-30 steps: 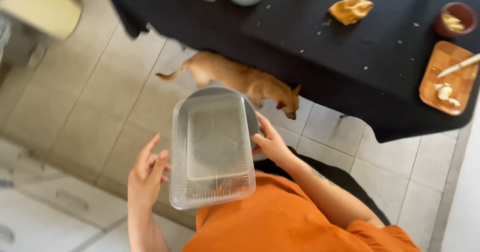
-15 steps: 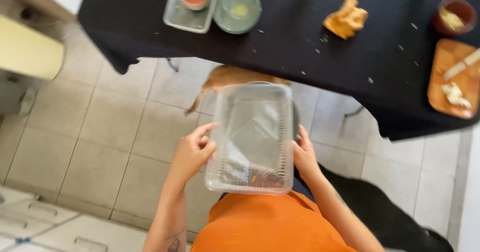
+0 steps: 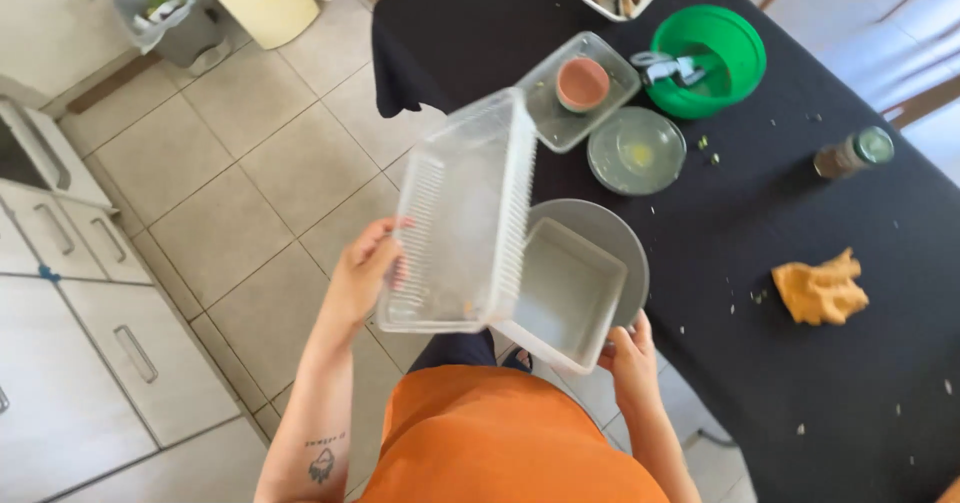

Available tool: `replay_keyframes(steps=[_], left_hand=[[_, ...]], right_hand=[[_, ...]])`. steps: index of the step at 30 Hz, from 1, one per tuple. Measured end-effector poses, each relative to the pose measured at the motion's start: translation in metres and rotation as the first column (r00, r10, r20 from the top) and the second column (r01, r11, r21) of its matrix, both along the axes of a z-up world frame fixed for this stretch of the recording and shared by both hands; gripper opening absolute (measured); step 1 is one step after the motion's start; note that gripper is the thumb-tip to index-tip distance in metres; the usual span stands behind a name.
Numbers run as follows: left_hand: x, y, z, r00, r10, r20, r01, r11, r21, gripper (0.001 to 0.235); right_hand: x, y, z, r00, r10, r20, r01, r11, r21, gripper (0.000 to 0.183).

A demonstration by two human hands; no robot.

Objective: Clearing items from a kitchen counter, spraying it with cleaning solution, and wiping it down thoroughly with a cloth.

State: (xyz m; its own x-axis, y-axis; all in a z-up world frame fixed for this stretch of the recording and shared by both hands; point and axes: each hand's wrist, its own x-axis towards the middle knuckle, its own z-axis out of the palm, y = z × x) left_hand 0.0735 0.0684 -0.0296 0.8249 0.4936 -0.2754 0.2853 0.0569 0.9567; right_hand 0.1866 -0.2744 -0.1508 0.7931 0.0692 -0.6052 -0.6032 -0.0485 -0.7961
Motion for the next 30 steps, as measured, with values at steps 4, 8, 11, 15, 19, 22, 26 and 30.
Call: replay_keyframes(steps=[4, 8, 11, 15, 19, 22, 26, 30], left_hand=[[0.001, 0.048, 0.011, 0.941, 0.333, -0.055, -0.334, 0.943, -0.014, 0.035], [0.014, 0.108, -0.008, 0.889, 0.458, -0.018, -0.457, 0.889, 0.038, 0.034], [0.049, 0.171, -0.024, 0.843, 0.533, 0.065, -0.534, 0.845, -0.001, 0.034], [0.113, 0.254, -0.017, 0.836, 0.547, -0.035, -0.546, 0.826, -0.140, 0.041], [0.171, 0.330, 0.005, 0.922, 0.338, -0.189, -0.373, 0.906, -0.200, 0.031], [0.216, 0.366, 0.017, 0.914, 0.247, -0.322, -0.331, 0.912, -0.243, 0.035], [0.262, 0.393, -0.002, 0.891, 0.184, -0.414, -0.312, 0.912, -0.267, 0.042], [0.285, 0.418, -0.077, 0.957, 0.250, -0.149, -0.291, 0.843, -0.453, 0.049]], right_hand=[[0.049, 0.102, 0.063, 0.990, 0.135, -0.038, -0.132, 0.988, 0.077, 0.057], [0.117, 0.200, 0.034, 0.987, 0.149, -0.059, -0.133, 0.967, 0.217, 0.056], [0.192, 0.284, -0.010, 0.988, 0.136, -0.071, -0.108, 0.946, 0.307, 0.055], [0.279, 0.376, -0.032, 0.995, 0.037, -0.092, -0.008, 0.954, 0.299, 0.040], [0.349, 0.429, -0.044, 0.987, -0.078, -0.143, 0.106, 0.975, 0.196, 0.035], [0.381, 0.438, -0.051, 0.972, -0.092, -0.217, 0.134, 0.974, 0.184, 0.046], [0.394, 0.437, -0.046, 0.971, -0.056, -0.233, 0.068, 0.997, 0.043, 0.035], [0.376, 0.439, 0.011, 0.993, 0.016, 0.118, 0.018, 0.958, -0.285, 0.065]])
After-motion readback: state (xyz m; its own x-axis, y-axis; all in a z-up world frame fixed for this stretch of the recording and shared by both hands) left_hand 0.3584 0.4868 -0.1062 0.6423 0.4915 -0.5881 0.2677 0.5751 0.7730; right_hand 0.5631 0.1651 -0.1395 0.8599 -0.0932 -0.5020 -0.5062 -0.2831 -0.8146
